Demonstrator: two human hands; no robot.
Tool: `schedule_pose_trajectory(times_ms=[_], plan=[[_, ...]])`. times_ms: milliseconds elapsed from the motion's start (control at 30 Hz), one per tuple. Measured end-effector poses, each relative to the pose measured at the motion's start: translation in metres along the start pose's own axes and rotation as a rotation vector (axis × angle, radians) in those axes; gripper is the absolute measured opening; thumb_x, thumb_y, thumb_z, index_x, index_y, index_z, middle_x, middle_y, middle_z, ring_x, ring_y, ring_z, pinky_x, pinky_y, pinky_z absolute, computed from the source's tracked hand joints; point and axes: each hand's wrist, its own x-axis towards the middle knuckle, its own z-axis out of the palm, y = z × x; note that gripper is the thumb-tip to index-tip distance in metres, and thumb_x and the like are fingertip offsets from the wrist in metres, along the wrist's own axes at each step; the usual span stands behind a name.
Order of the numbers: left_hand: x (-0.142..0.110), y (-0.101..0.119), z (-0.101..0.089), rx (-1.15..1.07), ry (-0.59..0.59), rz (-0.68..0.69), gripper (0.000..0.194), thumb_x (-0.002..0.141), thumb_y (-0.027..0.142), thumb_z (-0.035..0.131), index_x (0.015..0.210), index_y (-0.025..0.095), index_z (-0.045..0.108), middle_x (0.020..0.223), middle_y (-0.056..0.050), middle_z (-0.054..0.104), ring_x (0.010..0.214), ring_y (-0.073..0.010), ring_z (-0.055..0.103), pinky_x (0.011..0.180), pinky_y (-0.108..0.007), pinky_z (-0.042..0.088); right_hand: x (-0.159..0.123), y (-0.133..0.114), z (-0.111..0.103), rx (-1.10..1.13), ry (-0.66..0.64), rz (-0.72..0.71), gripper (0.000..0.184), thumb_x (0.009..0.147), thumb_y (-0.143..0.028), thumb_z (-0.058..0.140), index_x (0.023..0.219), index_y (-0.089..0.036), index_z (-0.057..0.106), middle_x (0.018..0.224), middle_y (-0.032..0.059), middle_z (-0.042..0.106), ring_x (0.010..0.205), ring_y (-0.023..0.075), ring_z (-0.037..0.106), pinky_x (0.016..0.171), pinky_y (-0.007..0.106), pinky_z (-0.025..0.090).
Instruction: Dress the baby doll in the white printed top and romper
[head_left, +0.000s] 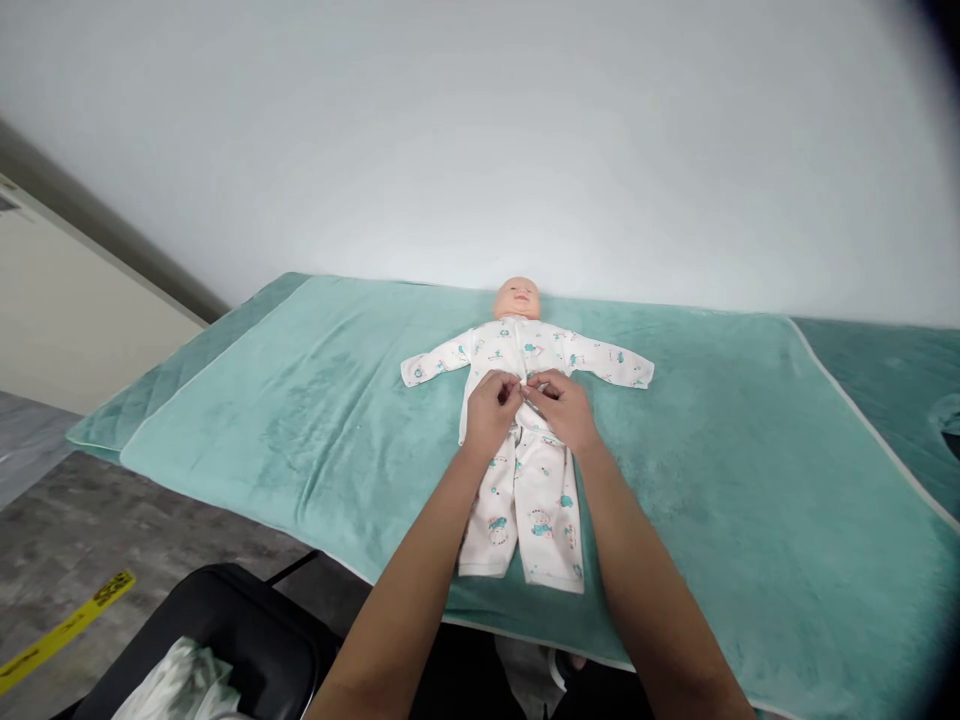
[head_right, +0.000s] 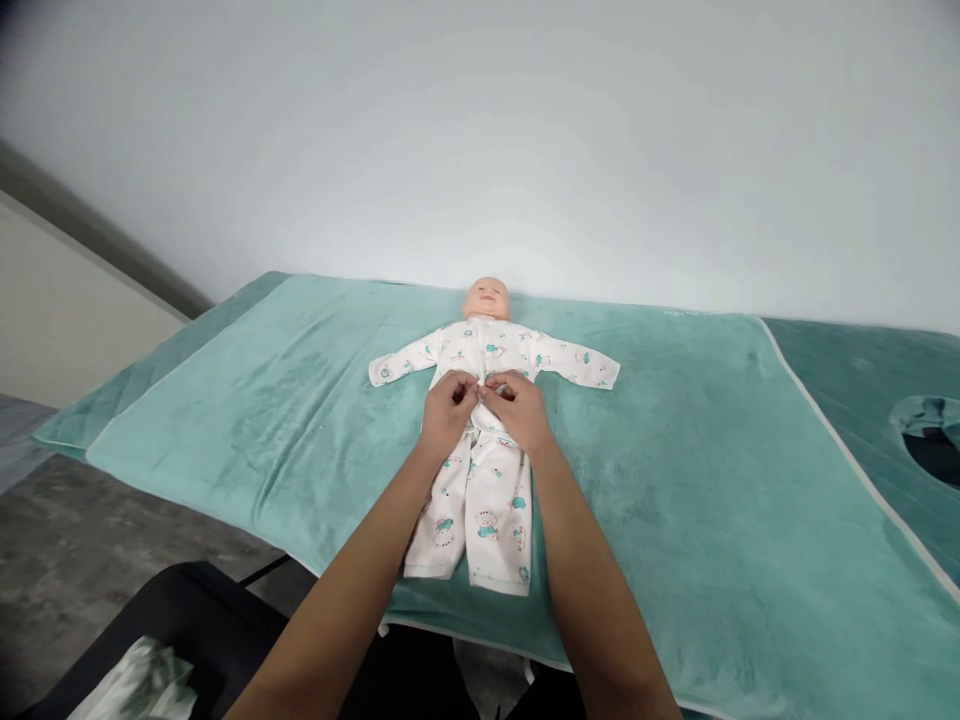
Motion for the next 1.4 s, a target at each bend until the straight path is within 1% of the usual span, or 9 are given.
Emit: schedule_pose_trajectory(times_ms=[200, 367, 567, 700, 800, 933, 1100, 1267, 1400], plan=[[0.002, 0.001, -0.005, -0.086, -0.07, -0.072, 0.008, 0.085, 0.018, 0.054, 0.08, 0.02, 0.06, 0.079, 0.001, 0.057, 0.071, -0.0123, 0.049, 0.066, -0.026, 0.04, 0.0, 0.002, 0.0, 0.066, -0.003, 0.085, 0.027, 0.077, -0.045, 0.068, 0.089, -0.021, 0.07, 0.062, -0.0024, 0.056, 0.051, 0.0109, 0.044, 0.048, 0.025, 0.038], [0.001, -0.002, -0.006, -0.145, -0.058, -0.091, 0.009, 0.089, 0.025, 0.057, 0.085, 0.02, 0.064, 0.081, 0.001, 0.06, 0.071, -0.0125, 0.051, 0.068, -0.026, 0.042, 0.001, 0.006, 0.0, 0.099, -0.006, 0.106, 0.026, 0.078, -0.045, 0.068, 0.089, -0.022, 0.072, 0.063, -0.0014, 0.058, 0.052, 0.0116, 0.045, 0.047, 0.025, 0.04], [0.0, -0.011, -0.003, -0.23, -0.009, -0.135, 0.013, 0.088, 0.029, 0.06, 0.098, 0.021, 0.066, 0.085, 0.0, 0.062, 0.074, -0.0126, 0.054, 0.07, -0.025, 0.045, 0.001, 0.005, 0.002, 0.062, 0.008, 0.07, 0.028, 0.077, -0.048, 0.07, 0.086, -0.022, 0.073, 0.065, 0.0001, 0.062, 0.054, 0.0129, 0.049, 0.049, 0.026, 0.039], [0.0, -0.012, -0.004, -0.157, -0.024, -0.04, 0.02, 0.091, 0.024, 0.056, 0.105, 0.023, 0.069, 0.09, -0.001, 0.061, 0.08, -0.0134, 0.056, 0.076, -0.027, 0.045, 0.001, 0.004, 0.005, 0.045, 0.057, 0.056, 0.025, 0.076, -0.046, 0.072, 0.083, -0.022, 0.071, 0.068, 0.0006, 0.064, 0.056, 0.0134, 0.05, 0.05, 0.026, 0.038], [-0.001, -0.011, -0.005, -0.121, -0.043, 0.027, 0.021, 0.093, 0.023, 0.053, 0.104, 0.024, 0.071, 0.093, -0.003, 0.063, 0.085, -0.0144, 0.058, 0.081, -0.028, 0.045, 0.0, 0.005, 0.007, 0.002, 0.076, -0.005, 0.02, 0.077, -0.041, 0.071, 0.083, -0.022, 0.069, 0.077, 0.0016, 0.066, 0.06, 0.0136, 0.051, 0.054, 0.027, 0.039], [-0.003, -0.012, -0.004, -0.101, -0.016, 0.043, 0.02, 0.093, 0.02, 0.052, 0.103, 0.023, 0.069, 0.095, -0.003, 0.063, 0.086, -0.015, 0.059, 0.08, -0.029, 0.046, -0.002, 0.005, 0.005, -0.094, 0.044, -0.109, 0.016, 0.078, -0.035, 0.069, 0.088, -0.022, 0.068, 0.087, 0.0016, 0.067, 0.06, 0.0127, 0.05, 0.059, 0.028, 0.041], [-0.006, -0.015, 0.0, -0.123, -0.002, -0.046, 0.018, 0.089, 0.027, 0.06, 0.106, 0.021, 0.064, 0.092, -0.002, 0.061, 0.078, -0.0128, 0.056, 0.073, -0.026, 0.046, -0.003, 0.003, 0.001, -0.051, -0.041, -0.147, 0.018, 0.083, -0.034, 0.064, 0.094, -0.023, 0.072, 0.091, 0.0013, 0.066, 0.058, 0.0113, 0.046, 0.06, 0.027, 0.04], [-0.009, -0.013, -0.001, -0.17, 0.011, -0.11, 0.02, 0.09, 0.03, 0.058, 0.108, 0.02, 0.062, 0.084, 0.001, 0.059, 0.072, -0.0112, 0.053, 0.07, -0.024, 0.044, -0.009, 0.007, 0.001, 0.004, -0.002, -0.094, 0.02, 0.082, -0.037, 0.064, 0.093, -0.022, 0.072, 0.091, 0.0021, 0.066, 0.059, 0.0112, 0.045, 0.06, 0.027, 0.04], [-0.016, -0.003, -0.009, -0.113, 0.035, -0.104, 0.018, 0.091, 0.026, 0.054, 0.105, 0.02, 0.064, 0.079, 0.001, 0.058, 0.07, -0.0116, 0.052, 0.07, -0.025, 0.043, -0.027, 0.015, -0.003, 0.011, 0.058, -0.018, 0.026, 0.082, -0.043, 0.064, 0.095, -0.021, 0.069, 0.087, 0.0018, 0.065, 0.062, 0.0128, 0.048, 0.06, 0.027, 0.041]])
